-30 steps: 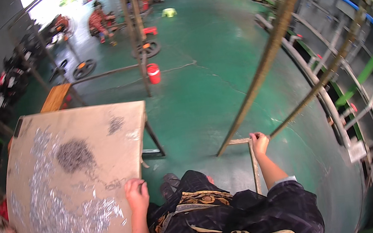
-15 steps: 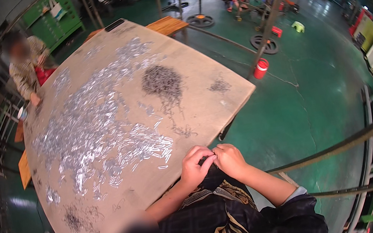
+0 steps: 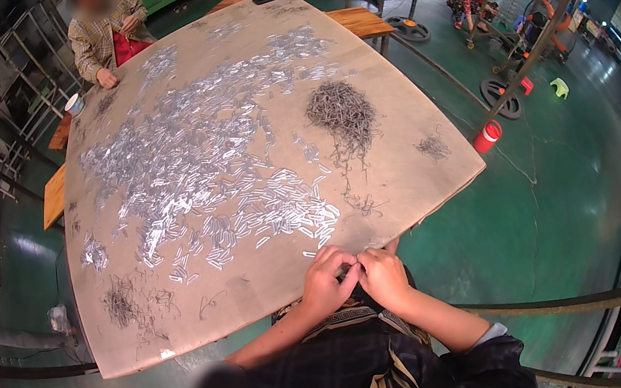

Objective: The person repeatedly picks up small silver wire pieces and dark wire fragments from a table, joins them by hand, and places the assembled units onto a nearby metal rack. The process is continuous and repetitive throughout the clip.

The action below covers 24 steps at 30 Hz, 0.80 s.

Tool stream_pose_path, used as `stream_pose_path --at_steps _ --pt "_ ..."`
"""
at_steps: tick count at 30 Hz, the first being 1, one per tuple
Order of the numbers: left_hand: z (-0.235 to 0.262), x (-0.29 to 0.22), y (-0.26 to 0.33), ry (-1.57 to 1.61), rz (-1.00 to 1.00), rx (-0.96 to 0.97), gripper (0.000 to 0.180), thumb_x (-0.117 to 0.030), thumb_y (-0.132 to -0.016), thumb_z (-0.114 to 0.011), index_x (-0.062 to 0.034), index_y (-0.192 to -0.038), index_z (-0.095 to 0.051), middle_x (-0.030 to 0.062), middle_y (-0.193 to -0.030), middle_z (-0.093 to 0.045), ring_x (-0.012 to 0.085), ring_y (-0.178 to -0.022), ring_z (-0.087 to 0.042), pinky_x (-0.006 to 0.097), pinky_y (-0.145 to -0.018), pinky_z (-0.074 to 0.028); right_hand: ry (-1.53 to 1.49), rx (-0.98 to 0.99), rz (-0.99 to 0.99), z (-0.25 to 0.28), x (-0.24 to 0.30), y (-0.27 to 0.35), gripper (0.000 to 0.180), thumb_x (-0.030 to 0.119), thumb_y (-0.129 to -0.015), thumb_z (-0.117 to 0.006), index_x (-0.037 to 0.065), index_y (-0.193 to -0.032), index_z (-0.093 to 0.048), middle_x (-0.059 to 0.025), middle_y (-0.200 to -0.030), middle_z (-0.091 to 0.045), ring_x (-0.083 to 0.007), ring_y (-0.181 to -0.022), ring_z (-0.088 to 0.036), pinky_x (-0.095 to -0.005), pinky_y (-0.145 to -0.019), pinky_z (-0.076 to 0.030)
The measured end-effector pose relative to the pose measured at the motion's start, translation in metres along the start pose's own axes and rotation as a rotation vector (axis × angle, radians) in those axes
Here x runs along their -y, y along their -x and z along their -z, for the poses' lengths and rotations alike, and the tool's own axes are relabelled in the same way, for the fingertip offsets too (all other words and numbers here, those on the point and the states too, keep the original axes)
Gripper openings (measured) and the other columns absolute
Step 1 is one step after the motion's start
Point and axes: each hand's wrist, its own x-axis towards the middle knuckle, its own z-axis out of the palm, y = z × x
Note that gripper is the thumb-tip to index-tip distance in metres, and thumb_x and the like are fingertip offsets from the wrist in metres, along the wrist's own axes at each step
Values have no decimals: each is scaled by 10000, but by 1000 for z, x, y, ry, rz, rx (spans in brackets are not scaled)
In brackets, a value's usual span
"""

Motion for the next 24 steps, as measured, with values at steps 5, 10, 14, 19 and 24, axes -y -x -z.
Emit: stream_pose_path --at_steps 5,10,14,19,24 --pt "3 16 1 175 77 -10 122 18 -835 -639 -20 -913 -552 83 -897 -657 182 -826 -606 304 -752 -481 -214 -21 -118 1 -4 -5 197 131 -740 -750 23 -892 -688 -108 -684 -591 -284 -607 -609 -379 -577 -491" --pt "21 21 -6 188 116 -3 118 29 -850 -616 -29 -912 -533 99 -970 -680 167 -845 -626 297 -761 -496 -429 88 -185 4 -33 -18 267 152 -778 -740 17 -1005 -697 -116 -690 -591 -242 -578 -586 -339 -574 -481" --pt "28 17 -13 143 77 -31 136 29 -816 -636 -33 -878 -532 112 -920 -674 249 -833 -652 333 -744 -510 -191 -71 -95 -19 -52 -50 228 108 -800 -693 20 -1011 -692 -160 -799 -611 -313 -702 -621 -388 -641 -497" --pt "33 13 -14 28 25 3 148 35 -798 -642 -31 -882 -540 115 -908 -672 283 -848 -650 360 -763 -509 26 -69 -71 -62 -53 -88 166 38 -764 -643 26 -922 -689 -165 -842 -603 -371 -824 -618 -448 -765 -500" --pt "30 19 -5 6 71 -4 140 42 -803 -639 -36 -883 -556 96 -904 -680 243 -854 -654 341 -782 -505 100 -87 -41 -73 -57 -98 92 -11 -716 -590 4 -799 -625 -169 -812 -592 -369 -813 -620 -452 -760 -502"
